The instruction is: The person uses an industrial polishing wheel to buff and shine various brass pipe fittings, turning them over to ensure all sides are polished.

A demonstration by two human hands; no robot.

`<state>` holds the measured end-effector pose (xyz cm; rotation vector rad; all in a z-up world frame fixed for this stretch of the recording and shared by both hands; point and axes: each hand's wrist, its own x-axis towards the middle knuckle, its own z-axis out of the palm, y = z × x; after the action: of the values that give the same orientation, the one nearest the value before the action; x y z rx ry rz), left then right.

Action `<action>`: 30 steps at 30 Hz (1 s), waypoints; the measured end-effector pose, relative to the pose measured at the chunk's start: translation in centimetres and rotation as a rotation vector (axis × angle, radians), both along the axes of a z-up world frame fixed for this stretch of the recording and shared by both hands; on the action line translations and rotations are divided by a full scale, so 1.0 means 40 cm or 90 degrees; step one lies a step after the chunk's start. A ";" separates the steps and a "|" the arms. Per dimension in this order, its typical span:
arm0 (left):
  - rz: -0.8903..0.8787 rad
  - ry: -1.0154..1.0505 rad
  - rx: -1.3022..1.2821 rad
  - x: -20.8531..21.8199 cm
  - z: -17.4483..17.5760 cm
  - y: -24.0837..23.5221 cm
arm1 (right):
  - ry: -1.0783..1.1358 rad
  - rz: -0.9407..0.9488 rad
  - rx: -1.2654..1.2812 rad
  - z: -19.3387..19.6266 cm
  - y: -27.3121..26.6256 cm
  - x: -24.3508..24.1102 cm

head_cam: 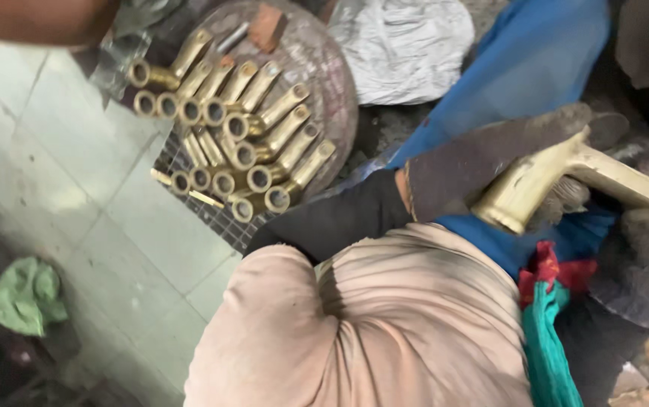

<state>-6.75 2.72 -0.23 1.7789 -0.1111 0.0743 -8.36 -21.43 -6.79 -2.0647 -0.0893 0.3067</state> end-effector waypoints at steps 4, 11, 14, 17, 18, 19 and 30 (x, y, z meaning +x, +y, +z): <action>0.017 -0.003 0.008 -0.029 0.009 0.026 | 0.016 -0.012 -0.040 -0.025 -0.031 -0.037; 0.070 -0.007 0.033 -0.047 0.016 0.027 | 0.038 -0.023 -0.082 -0.044 -0.083 -0.059; 0.089 -0.006 0.055 -0.061 0.014 0.068 | 0.046 -0.033 -0.096 -0.050 -0.094 -0.077; 0.105 -0.005 0.083 -0.070 0.005 0.105 | 0.047 -0.038 -0.098 -0.055 -0.100 -0.095; 0.112 -0.007 0.095 -0.070 0.014 0.097 | 0.047 -0.042 -0.099 -0.057 -0.099 -0.096; 0.119 -0.005 0.106 -0.071 0.026 0.088 | 0.046 -0.042 -0.098 -0.058 -0.100 -0.099; 0.363 0.122 0.511 -0.101 -0.089 0.390 | 0.034 -0.046 -0.077 -0.081 -0.085 -0.071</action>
<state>-10.80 18.33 -3.77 2.5573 0.5859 0.3009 -11.21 -24.82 -10.02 -2.1725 0.0376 0.3294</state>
